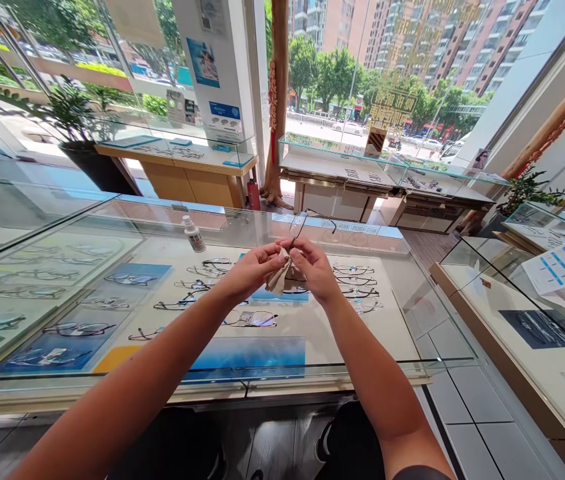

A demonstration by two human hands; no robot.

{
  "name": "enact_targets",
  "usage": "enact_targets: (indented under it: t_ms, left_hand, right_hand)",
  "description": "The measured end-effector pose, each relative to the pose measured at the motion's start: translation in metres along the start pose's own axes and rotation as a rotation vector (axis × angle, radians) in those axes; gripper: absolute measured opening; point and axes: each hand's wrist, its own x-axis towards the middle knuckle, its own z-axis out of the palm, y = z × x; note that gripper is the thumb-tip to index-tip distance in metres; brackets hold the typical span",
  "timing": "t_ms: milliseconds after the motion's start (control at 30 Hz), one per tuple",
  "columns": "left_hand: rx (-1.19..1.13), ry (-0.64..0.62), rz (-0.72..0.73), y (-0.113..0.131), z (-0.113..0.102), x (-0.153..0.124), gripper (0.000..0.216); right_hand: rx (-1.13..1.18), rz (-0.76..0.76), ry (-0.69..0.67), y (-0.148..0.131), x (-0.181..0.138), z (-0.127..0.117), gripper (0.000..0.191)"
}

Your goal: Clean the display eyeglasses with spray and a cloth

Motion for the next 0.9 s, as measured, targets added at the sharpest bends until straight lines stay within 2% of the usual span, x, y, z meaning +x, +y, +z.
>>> enact_targets:
  t_ms: [167, 400, 600, 733, 900]
  left_hand:
    - [-0.11, -0.017, -0.074, -0.002, 0.0, -0.001, 0.064]
    - [-0.11, -0.008, -0.041, -0.004, 0.007, -0.003, 0.075]
    - [-0.079, -0.085, -0.058, -0.002, 0.009, -0.004, 0.059]
    - [-0.032, -0.127, -0.058, 0.0, 0.005, -0.003, 0.056]
    - [0.021, -0.101, -0.042, 0.004, 0.005, -0.004, 0.056]
  right_hand:
    - [0.015, 0.041, 0.0, 0.001, -0.001, -0.001, 0.04]
    - [0.029, 0.027, -0.016, 0.004, 0.0, -0.002, 0.039]
    - [0.054, 0.008, -0.006, -0.001, -0.001, 0.001, 0.035]
    - [0.055, 0.04, -0.007, -0.005, -0.002, 0.002, 0.035]
    - [0.138, 0.097, -0.012, -0.008, -0.002, 0.004, 0.036]
